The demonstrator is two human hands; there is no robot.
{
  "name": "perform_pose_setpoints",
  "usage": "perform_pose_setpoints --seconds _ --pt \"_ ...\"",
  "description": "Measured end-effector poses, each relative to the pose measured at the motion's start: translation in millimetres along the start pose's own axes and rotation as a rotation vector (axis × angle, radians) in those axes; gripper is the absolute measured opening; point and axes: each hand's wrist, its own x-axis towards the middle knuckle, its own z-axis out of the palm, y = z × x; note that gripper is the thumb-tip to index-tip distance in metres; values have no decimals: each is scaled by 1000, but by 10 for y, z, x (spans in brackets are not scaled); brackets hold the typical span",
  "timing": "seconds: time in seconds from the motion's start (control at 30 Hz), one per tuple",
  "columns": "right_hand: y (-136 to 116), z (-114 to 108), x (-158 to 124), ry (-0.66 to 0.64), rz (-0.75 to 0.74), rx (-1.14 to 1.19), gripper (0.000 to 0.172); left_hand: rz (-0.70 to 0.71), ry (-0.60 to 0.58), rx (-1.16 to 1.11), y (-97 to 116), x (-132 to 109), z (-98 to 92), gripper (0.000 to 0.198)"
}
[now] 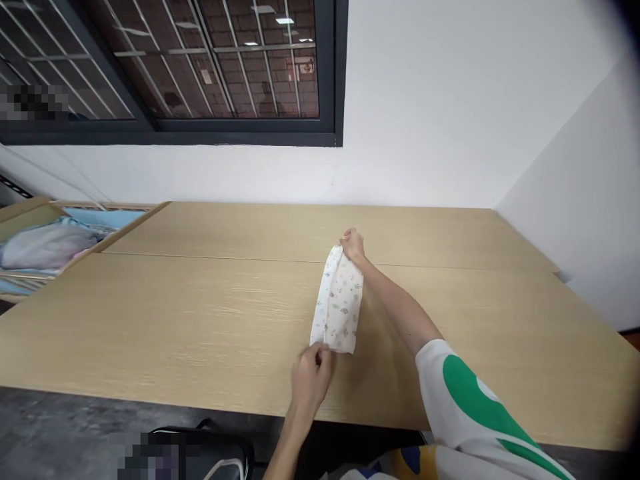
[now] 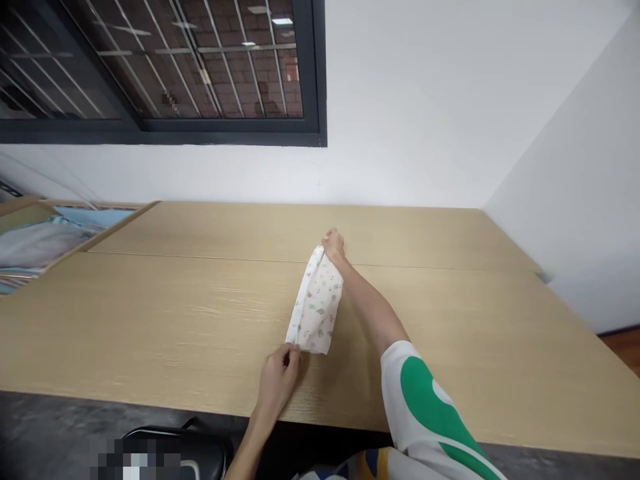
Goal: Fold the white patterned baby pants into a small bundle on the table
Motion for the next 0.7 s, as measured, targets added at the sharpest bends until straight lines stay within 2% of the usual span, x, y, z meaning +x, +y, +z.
perform_pose_setpoints --seconds 0.13,0.23,0.3,0.37,0.43,0.5,0.6,0.7 --pt "-135 272 -70 -49 -4 -6 25 -91 46 222 -103 45 -98 37" --pt "-223 353 -148 -63 -10 -16 22 -155 75 398 -111 23 -131 38" --pt "-284 352 -294 -92 -83 -20 23 -106 111 462 -103 -28 -118 38" --pt "-341 300 -558 -186 -249 -7 30 34 157 476 -88 -101 -57 35" --pt "-388 187 -931 -335 -442 22 38 180 198 480 -72 -185 53 31" --pt "-415 25 -1363 -486 -574 43 46 274 221 497 -62 -271 195 38" --pt "-389 -229 -1950 -760 -733 78 58 314 203 548 -80 -377 400 53" --pt "-265 -367 -2298 -921 -853 74 65 285 141 592 -129 -438 515 49"
